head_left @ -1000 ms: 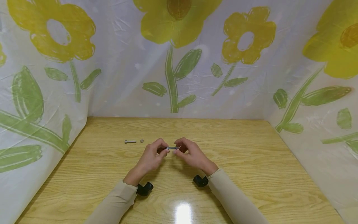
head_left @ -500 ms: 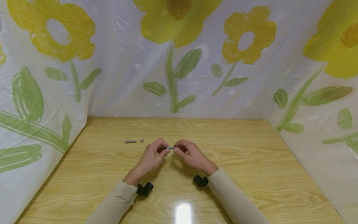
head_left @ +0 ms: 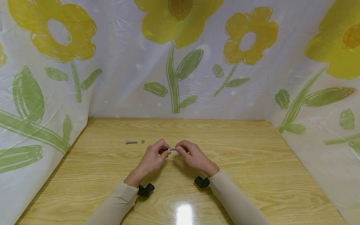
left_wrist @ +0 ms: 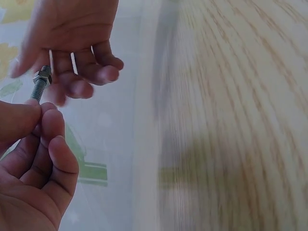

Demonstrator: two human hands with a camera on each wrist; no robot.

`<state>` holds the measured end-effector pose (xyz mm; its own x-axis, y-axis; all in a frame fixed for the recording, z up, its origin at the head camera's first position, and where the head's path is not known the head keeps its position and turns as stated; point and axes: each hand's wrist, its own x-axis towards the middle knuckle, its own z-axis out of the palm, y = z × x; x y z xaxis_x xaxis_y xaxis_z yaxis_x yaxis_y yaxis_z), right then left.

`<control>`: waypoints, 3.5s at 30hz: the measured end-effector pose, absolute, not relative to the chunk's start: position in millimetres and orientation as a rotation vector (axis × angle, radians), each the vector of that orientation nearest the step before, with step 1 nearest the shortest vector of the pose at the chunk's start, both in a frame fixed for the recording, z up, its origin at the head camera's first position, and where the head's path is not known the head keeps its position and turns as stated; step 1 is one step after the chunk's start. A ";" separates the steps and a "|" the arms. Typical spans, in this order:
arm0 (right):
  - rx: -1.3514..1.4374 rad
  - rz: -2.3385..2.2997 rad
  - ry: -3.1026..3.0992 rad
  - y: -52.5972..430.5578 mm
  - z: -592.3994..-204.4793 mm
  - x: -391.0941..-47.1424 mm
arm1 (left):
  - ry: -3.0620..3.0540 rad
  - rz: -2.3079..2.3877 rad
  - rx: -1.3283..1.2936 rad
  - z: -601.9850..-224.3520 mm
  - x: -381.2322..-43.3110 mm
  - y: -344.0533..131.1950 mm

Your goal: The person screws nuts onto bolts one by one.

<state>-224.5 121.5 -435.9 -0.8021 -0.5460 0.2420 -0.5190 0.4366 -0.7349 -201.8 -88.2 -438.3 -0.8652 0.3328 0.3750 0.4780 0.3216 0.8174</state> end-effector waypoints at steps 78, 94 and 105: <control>-0.996 -1.240 2.668 120.7 -434.5 -223.3 | -2.456 -1.591 -0.751 -439.7 -200.5 -85.3; -1.034 -1.237 2.662 120.0 -434.6 -223.4 | -2.456 -1.597 -0.755 -440.4 -200.7 -86.0; -1.141 -1.234 2.672 119.3 -435.5 -224.0 | -2.455 -1.590 -0.765 -440.0 -200.4 -85.7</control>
<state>-224.0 119.3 -435.5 -0.7388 -0.6057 0.2954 -0.6177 0.4333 -0.6563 -200.4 -85.7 -440.0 -0.8654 0.3474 0.3613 0.4717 0.3212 0.8212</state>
